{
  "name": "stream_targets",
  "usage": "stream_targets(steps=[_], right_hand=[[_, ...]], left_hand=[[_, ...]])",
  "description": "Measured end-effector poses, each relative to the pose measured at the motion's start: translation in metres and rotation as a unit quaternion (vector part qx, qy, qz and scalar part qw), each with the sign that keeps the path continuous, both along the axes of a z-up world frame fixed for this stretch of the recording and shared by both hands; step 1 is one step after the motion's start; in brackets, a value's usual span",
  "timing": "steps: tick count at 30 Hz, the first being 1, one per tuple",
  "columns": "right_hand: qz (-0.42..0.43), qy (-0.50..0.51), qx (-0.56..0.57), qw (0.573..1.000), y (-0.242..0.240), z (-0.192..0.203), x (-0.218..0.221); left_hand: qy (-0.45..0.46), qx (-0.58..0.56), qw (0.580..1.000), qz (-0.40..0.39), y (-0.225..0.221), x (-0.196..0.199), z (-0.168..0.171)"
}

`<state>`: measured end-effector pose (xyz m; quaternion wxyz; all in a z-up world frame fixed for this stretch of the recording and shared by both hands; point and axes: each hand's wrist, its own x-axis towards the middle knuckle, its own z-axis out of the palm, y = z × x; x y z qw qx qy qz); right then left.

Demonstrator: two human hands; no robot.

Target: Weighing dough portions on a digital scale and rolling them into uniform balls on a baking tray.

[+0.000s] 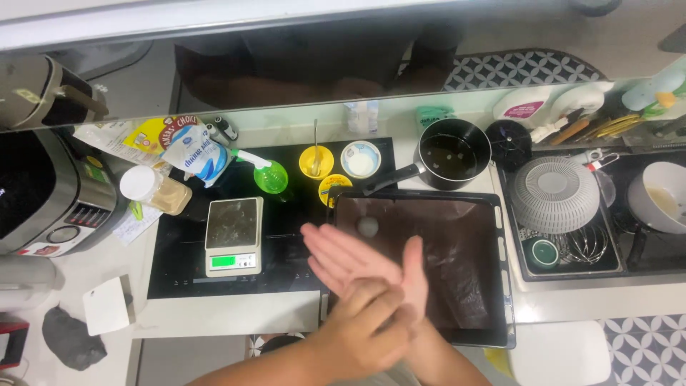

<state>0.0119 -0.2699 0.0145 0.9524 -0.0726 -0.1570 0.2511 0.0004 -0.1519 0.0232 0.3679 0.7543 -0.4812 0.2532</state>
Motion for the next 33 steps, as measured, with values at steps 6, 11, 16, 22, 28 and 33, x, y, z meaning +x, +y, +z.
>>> stream_targets(steps=[6, 11, 16, 22, 28, 33], right_hand=[[-0.015, -0.018, -0.020, 1.000, 0.008, 0.000, -0.003], [-0.004, 0.000, -0.007, 1.000, 0.000, 0.004, -0.003], [0.018, 0.019, 0.035, 0.999, 0.011, -0.003, -0.004], [-0.028, 0.014, -0.015, 0.999, 0.009, -0.009, -0.009], [-0.022, -0.004, -0.045, 0.999, -0.001, 0.007, -0.003], [-0.015, 0.007, -0.045, 0.999, 0.009, 0.004, -0.001]], left_hand=[[-0.021, 0.017, 1.000, 0.004, 0.000, -0.010, 0.004], [-0.006, 0.006, 1.000, 0.020, 0.008, -0.004, -0.002], [-0.006, 0.012, 1.000, 0.026, 0.000, -0.016, 0.008], [0.015, 0.026, 0.998, 0.056, 0.008, -0.012, -0.007], [0.006, -0.029, 0.999, 0.023, -0.009, -0.017, 0.006], [0.010, -0.017, 0.999, 0.027, -0.007, -0.015, 0.011]])
